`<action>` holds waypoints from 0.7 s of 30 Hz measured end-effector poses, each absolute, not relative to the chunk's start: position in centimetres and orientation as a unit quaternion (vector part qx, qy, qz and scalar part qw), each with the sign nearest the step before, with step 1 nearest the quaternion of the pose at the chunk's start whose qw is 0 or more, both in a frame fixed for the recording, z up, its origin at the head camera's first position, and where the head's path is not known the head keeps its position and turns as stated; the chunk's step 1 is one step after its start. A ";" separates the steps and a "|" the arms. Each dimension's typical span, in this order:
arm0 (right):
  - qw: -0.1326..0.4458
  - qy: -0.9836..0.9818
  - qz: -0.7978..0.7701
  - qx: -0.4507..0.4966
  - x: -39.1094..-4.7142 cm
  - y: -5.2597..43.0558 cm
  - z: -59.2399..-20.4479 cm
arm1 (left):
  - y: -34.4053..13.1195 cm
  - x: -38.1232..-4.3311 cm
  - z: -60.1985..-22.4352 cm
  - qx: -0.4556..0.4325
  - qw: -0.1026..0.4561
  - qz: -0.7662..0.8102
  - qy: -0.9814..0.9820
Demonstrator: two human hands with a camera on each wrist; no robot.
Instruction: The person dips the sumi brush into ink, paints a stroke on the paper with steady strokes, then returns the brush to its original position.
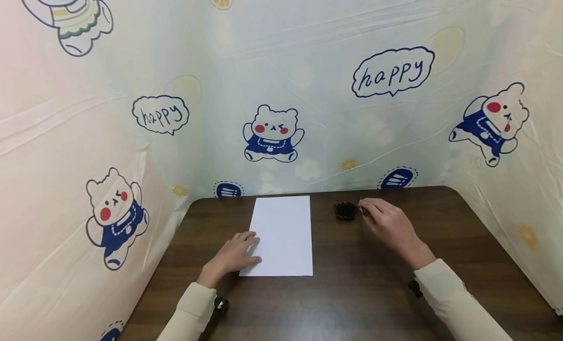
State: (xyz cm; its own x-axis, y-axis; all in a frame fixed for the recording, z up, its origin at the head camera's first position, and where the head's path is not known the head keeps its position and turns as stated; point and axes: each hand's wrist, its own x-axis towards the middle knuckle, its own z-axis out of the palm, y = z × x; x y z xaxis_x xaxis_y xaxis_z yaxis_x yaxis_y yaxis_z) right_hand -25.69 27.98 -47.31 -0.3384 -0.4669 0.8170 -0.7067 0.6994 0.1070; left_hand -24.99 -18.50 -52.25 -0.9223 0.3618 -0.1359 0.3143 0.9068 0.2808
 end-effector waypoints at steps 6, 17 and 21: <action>0.469 -0.796 0.166 0.345 -26.1 27.9 -46.9 | -18.6 -24.9 -52.4 0.178 0.095 0.130 0.971; 0.470 -0.798 0.192 0.325 -26.3 27.7 -46.3 | -18.6 -24.9 -52.7 0.173 0.085 0.132 0.972; 0.463 -0.801 0.206 0.319 -26.4 27.6 -46.3 | -18.6 -24.9 -52.8 0.167 0.093 0.136 0.972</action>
State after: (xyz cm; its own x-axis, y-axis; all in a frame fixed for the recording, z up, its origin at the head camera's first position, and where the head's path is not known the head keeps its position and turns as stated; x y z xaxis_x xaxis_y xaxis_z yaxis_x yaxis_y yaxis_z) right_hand -26.40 27.57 -46.28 -0.3683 -0.3211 0.8725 -0.7020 0.7113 -0.0346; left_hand -24.94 -18.57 -52.75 -0.9270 0.3500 -0.1347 0.2997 0.9073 0.2949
